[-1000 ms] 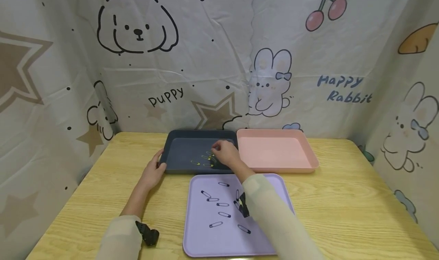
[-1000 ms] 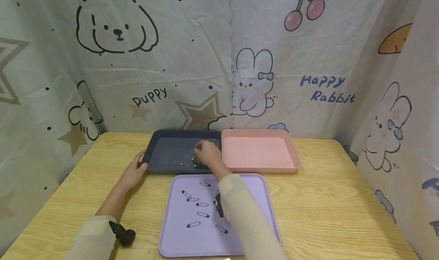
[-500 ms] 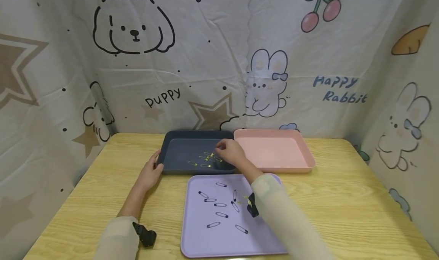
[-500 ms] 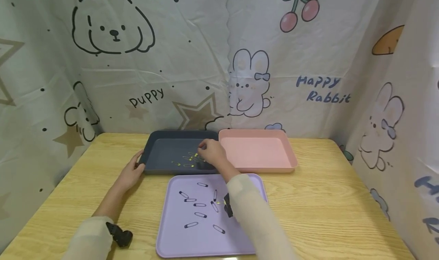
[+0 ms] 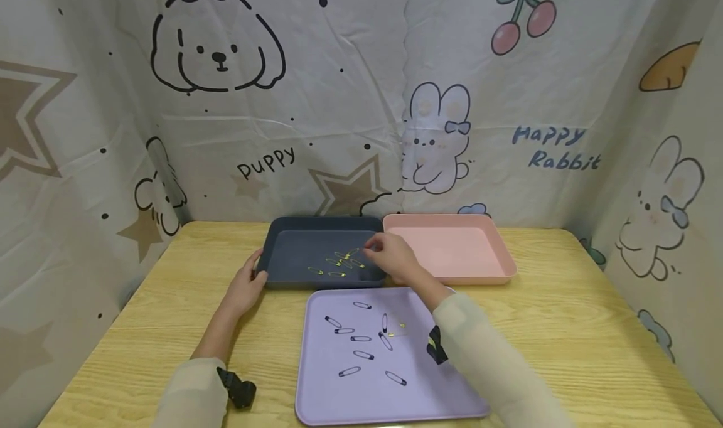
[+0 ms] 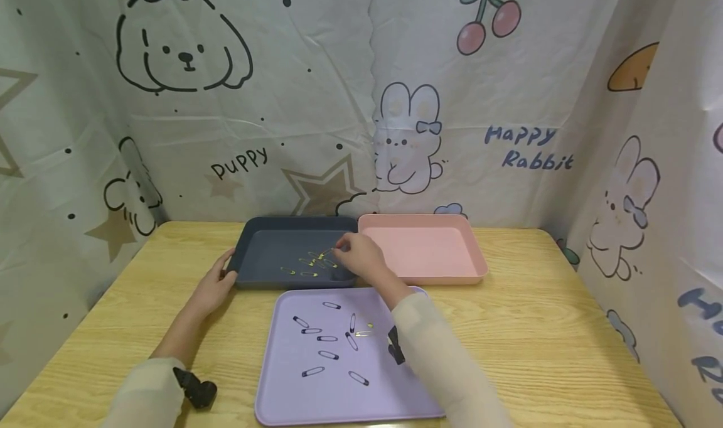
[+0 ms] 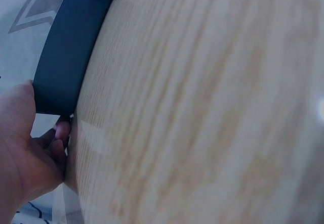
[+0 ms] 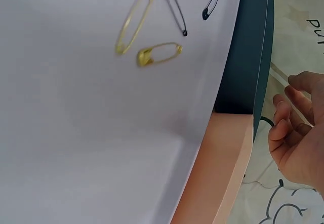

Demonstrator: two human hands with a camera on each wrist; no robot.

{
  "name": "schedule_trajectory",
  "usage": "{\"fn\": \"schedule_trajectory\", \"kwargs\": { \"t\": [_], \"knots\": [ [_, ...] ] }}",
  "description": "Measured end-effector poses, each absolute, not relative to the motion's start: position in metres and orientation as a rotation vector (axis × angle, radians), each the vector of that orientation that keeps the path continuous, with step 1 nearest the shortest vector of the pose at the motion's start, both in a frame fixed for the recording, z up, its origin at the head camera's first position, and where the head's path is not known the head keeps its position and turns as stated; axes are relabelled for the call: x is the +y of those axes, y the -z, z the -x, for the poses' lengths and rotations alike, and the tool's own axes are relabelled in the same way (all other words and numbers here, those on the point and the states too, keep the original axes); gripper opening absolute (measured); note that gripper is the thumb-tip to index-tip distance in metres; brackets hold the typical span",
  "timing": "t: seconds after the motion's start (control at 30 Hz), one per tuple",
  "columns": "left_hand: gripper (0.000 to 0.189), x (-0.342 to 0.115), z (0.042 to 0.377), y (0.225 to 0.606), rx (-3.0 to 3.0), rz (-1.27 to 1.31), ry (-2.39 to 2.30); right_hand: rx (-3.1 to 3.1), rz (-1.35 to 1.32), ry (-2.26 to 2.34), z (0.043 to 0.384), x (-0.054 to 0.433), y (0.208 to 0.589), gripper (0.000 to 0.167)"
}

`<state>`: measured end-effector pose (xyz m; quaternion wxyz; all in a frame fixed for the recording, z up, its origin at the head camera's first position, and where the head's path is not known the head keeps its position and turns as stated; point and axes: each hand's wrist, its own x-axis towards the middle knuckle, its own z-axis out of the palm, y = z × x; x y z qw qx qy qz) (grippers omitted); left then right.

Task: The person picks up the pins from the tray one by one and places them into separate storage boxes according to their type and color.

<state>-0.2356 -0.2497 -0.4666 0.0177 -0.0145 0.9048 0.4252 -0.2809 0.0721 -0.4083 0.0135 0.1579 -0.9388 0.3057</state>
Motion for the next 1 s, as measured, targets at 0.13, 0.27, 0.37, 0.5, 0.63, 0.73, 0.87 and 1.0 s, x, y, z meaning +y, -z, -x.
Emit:
{"fn": "schedule_trajectory", "kwargs": {
  "t": [0.13, 0.27, 0.37, 0.5, 0.63, 0.73, 0.87, 1.0],
  "knots": [
    [0.06, -0.249, 0.236, 0.467, 2.805, 0.037, -1.331, -2.915, -0.53, -0.936, 0.276, 0.08, 0.408, 0.019],
    [0.06, -0.249, 0.235, 0.465, 2.803, 0.037, -1.328, -2.909, -0.575, -0.939, 0.268, 0.089, 0.406, 0.018],
    [0.06, -0.249, 0.234, 0.463, 2.807, 0.04, -1.314, -2.912, -0.584, -0.95, 0.263, 0.094, 0.404, 0.017],
    [0.06, -0.248, 0.233, 0.462, 2.804, 0.044, -1.312, -2.924, -0.58, -0.956, 0.256, 0.1, 0.404, 0.014],
    [0.06, -0.248, 0.233, 0.462, 2.802, 0.037, -1.317, -2.919, -0.601, -0.953, 0.25, 0.106, 0.406, 0.012],
    [0.06, -0.249, 0.233, 0.463, 2.806, 0.026, -1.318, -2.906, -0.631, -0.948, 0.245, 0.11, 0.408, 0.01],
    [0.06, -0.249, 0.233, 0.464, 2.812, 0.02, -1.315, -2.902, -0.67, -0.965, 0.236, 0.116, 0.41, 0.008],
    [0.06, -0.249, 0.233, 0.463, 2.811, 0.028, -1.31, -2.922, -0.721, -0.972, 0.225, 0.124, 0.413, 0.007]
  ]
}}
